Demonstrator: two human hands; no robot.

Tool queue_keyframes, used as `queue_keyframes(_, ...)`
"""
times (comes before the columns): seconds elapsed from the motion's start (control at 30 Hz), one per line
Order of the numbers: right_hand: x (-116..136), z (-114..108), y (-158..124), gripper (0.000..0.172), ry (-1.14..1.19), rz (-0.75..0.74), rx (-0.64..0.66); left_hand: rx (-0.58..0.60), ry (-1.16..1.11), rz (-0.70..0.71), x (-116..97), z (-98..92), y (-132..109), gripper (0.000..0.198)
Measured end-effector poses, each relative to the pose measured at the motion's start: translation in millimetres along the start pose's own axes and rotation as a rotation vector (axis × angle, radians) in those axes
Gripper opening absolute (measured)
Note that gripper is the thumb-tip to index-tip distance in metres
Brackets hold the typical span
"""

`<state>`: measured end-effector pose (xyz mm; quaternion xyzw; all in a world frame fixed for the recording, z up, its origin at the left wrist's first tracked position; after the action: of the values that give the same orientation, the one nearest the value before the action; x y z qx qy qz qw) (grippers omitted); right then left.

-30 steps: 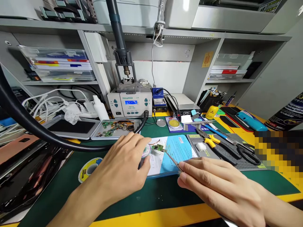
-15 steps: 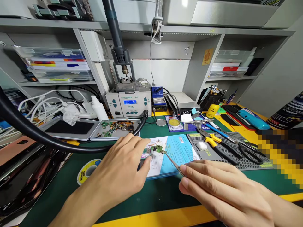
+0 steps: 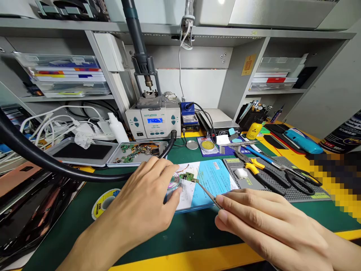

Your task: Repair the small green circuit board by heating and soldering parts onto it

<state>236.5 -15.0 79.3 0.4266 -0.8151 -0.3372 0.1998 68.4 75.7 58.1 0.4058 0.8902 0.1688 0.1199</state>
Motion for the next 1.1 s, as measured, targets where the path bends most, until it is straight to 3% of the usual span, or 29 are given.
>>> queue_keyframes(0.23, -1.0, -1.5, -1.1, 0.029, 0.018, 0.046, -0.057, -0.071, -0.028, 0.025, -4.3, -10.0, 1.6, 0.023)
queue_keyframes(0.4, 1.1, 1.1, 1.8, 0.033, 0.032, 0.020, 0.007, -0.065, -0.078, 0.048, -5.3, -7.7, 3.2, 0.026)
queue_keyframes(0.57, 2.3, 0.3, 2.4, 0.042, 0.028, 0.007, -0.024, -0.044, -0.107, 0.038, -4.7, -7.1, 1.8, 0.027)
queue_keyframes(0.8, 1.0, 1.8, 1.4, 0.031, 0.024, 0.020, 0.002, -0.077, -0.156, 0.073, -4.3, -7.0, 1.2, 0.024)
queue_keyframes(1.1, 1.0, 0.8, 1.3, 0.034, 0.000, -0.014, 0.055, -0.099, -0.196, 0.059, -1.0, -10.9, 0.8, 0.021)
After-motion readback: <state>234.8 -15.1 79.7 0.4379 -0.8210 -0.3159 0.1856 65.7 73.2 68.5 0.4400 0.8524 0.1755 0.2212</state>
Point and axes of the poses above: each hand's wrist, its own y-axis towards the middle knuckle, its own z-axis out of the palm, x = y × z, the point moved 10 cm from there along y, towards the middle knuckle, and after that the axes turned 14 degrees about z, right-handed, at the moved point
